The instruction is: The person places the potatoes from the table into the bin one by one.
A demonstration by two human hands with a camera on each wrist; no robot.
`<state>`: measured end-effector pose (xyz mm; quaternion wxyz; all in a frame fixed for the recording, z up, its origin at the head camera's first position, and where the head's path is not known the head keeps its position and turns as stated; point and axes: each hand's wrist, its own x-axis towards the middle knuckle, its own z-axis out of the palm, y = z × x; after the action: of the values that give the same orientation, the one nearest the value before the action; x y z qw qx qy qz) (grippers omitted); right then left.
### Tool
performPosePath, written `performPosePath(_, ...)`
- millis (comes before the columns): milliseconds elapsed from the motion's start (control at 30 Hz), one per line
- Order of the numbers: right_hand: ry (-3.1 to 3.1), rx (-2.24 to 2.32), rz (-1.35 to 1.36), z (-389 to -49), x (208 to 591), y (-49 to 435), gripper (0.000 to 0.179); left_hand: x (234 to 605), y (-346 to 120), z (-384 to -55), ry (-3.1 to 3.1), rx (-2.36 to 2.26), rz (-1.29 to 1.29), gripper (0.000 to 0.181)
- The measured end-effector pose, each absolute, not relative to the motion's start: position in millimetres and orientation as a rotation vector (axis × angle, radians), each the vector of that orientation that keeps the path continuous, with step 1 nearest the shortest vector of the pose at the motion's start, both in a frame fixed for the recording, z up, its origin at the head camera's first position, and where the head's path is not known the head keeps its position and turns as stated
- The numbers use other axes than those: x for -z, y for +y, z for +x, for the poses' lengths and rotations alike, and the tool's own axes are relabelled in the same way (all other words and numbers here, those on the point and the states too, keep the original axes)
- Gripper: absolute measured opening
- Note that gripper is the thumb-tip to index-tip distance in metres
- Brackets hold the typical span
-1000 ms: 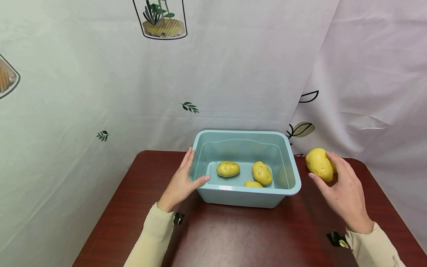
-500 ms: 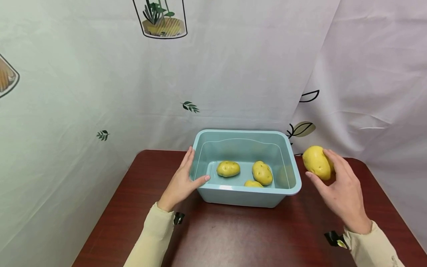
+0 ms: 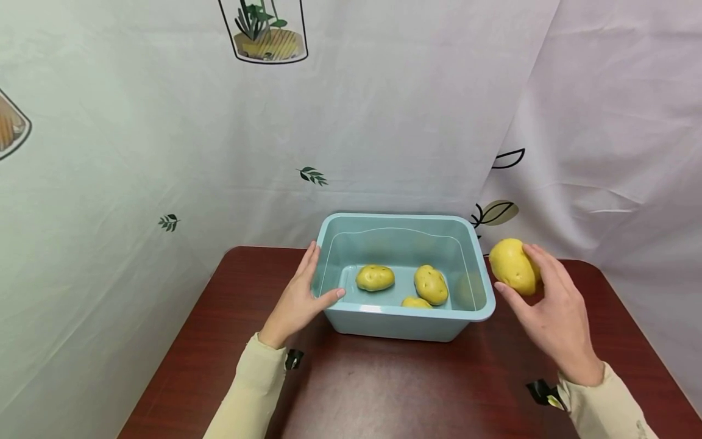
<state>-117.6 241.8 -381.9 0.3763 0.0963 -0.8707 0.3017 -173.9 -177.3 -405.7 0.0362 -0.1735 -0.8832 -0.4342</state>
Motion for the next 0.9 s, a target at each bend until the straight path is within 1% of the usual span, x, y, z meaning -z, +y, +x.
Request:
performPosePath(600,-2.211,-0.810,0.314,-117.9,378.1,224.6,0.088,406.8,-177.3,-173.6,-2.710,1.309,-0.529,0.104)
performPosePath(900,-2.191,-0.820,0.336,-119.3,378.0,215.3,0.088,408.0,-177.4,-173.7,-2.710,1.319,-0.521,0.104)
